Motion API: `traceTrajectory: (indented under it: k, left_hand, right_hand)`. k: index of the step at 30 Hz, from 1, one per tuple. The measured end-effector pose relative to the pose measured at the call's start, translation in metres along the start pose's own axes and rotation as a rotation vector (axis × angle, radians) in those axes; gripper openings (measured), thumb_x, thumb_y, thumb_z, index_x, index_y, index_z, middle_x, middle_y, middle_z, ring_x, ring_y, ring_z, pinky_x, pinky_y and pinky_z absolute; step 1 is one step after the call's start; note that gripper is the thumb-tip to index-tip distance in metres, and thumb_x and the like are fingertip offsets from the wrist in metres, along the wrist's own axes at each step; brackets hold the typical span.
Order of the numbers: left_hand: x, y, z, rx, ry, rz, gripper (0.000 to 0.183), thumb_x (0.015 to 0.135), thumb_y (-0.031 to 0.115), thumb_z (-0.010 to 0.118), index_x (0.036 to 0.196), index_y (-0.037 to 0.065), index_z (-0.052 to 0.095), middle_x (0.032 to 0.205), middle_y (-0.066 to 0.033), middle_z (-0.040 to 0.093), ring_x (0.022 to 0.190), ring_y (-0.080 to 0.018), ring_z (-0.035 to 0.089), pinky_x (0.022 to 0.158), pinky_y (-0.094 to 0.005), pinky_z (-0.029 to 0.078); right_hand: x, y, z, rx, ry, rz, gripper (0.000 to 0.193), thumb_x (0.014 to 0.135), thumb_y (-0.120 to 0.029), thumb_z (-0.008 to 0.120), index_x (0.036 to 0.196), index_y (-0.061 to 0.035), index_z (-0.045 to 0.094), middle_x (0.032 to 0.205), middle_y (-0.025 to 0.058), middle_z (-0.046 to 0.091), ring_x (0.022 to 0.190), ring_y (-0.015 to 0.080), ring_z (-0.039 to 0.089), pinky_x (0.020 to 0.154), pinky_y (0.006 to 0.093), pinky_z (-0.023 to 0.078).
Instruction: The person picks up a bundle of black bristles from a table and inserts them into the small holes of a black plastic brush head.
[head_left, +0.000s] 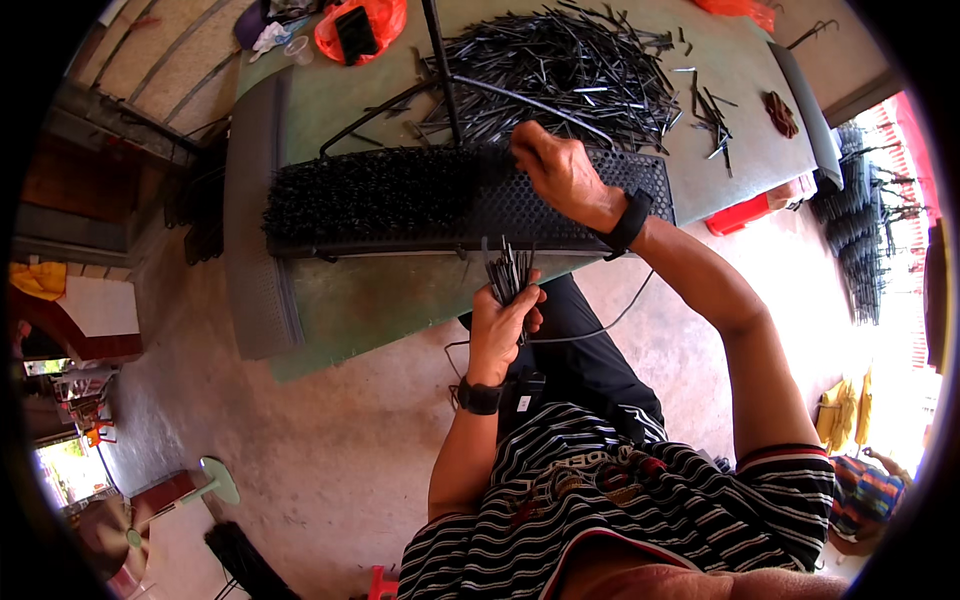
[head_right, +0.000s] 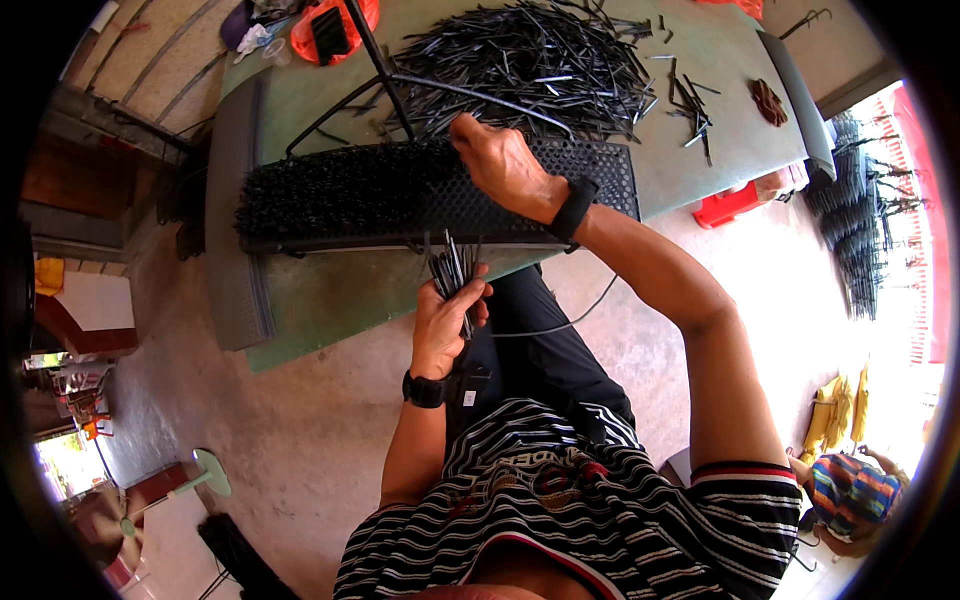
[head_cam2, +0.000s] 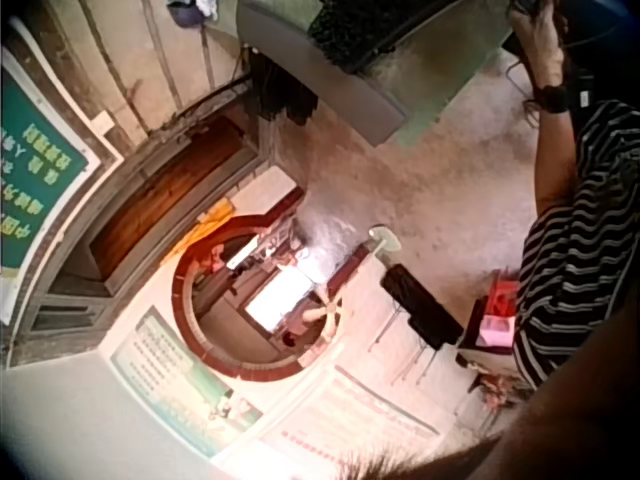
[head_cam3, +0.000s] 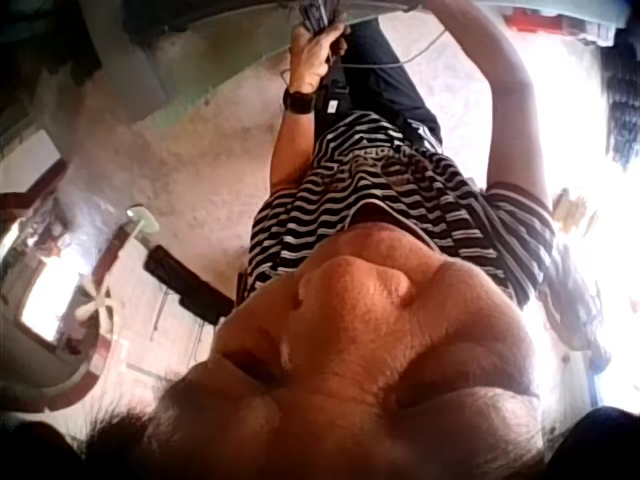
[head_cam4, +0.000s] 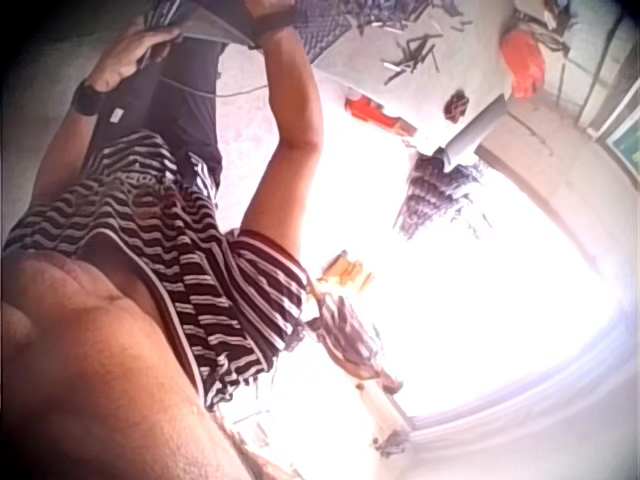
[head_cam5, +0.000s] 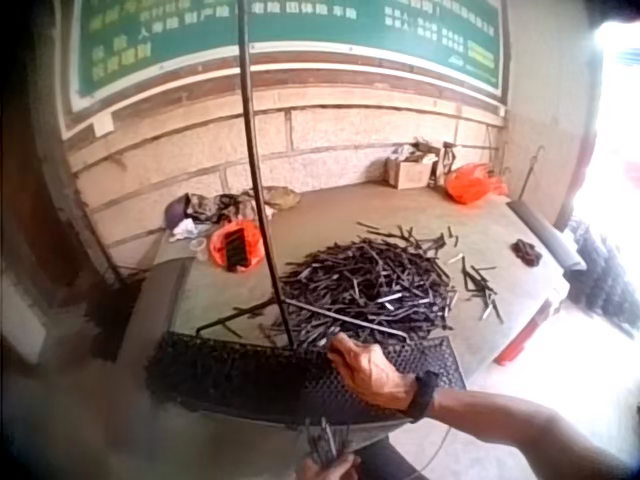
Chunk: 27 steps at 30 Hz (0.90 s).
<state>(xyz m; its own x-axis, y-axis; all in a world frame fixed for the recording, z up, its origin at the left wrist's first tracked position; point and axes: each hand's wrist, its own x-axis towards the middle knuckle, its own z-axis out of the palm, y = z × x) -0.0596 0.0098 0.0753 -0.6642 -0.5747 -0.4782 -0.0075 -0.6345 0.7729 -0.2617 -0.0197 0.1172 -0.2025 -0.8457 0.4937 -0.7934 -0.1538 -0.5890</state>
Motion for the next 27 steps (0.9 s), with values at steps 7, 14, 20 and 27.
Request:
traceTrajectory:
  k: [7,14,20,27]
  left_hand:
    - [-0.001,-0.003,-0.001,0.054,0.005,0.009,0.019,0.082,0.007,0.063,0.099,0.0,0.06,0.072,-0.0063,0.062,0.049,-0.0093,0.053,0.042,-0.0217,0.042]
    - [0.005,-0.009,0.011,0.085,-0.099,0.02,0.02,0.082,0.007,0.063,0.1,0.0,0.06,0.073,-0.0062,0.062,0.05,-0.0091,0.054,0.043,-0.021,0.043]
    - [0.006,-0.013,0.005,0.055,-0.044,-0.009,0.018,0.082,0.007,0.063,0.099,0.001,0.061,0.073,-0.0063,0.062,0.05,-0.0097,0.054,0.042,-0.0216,0.043]
    - [0.006,-0.006,0.001,0.018,0.005,-0.021,0.016,0.083,0.007,0.061,0.098,0.001,0.06,0.071,-0.0058,0.062,0.048,-0.0084,0.053,0.041,-0.0208,0.042]
  right_hand:
    - [-0.011,-0.024,-0.008,-0.211,-0.241,0.077,0.018,0.08,-0.017,0.061,0.087,-0.0008,0.061,0.075,0.0147,0.063,0.066,0.03,0.061,0.056,0.0355,0.048]
    - [-0.035,-0.036,-0.01,0.404,-0.403,0.392,0.016,0.076,-0.013,0.068,0.085,0.0004,0.066,0.071,0.0077,0.066,0.058,0.0106,0.059,0.054,0.0246,0.046]
    - [-0.015,-0.039,-0.023,0.718,0.091,0.587,0.016,0.082,-0.003,0.059,0.096,0.0052,0.056,0.075,0.0082,0.065,0.063,0.0133,0.064,0.052,0.0237,0.048]
    - [-0.008,-0.023,-0.003,0.377,0.164,0.328,0.015,0.083,0.0,0.057,0.092,0.0005,0.047,0.075,0.0124,0.063,0.067,0.0168,0.066,0.054,0.0269,0.05]
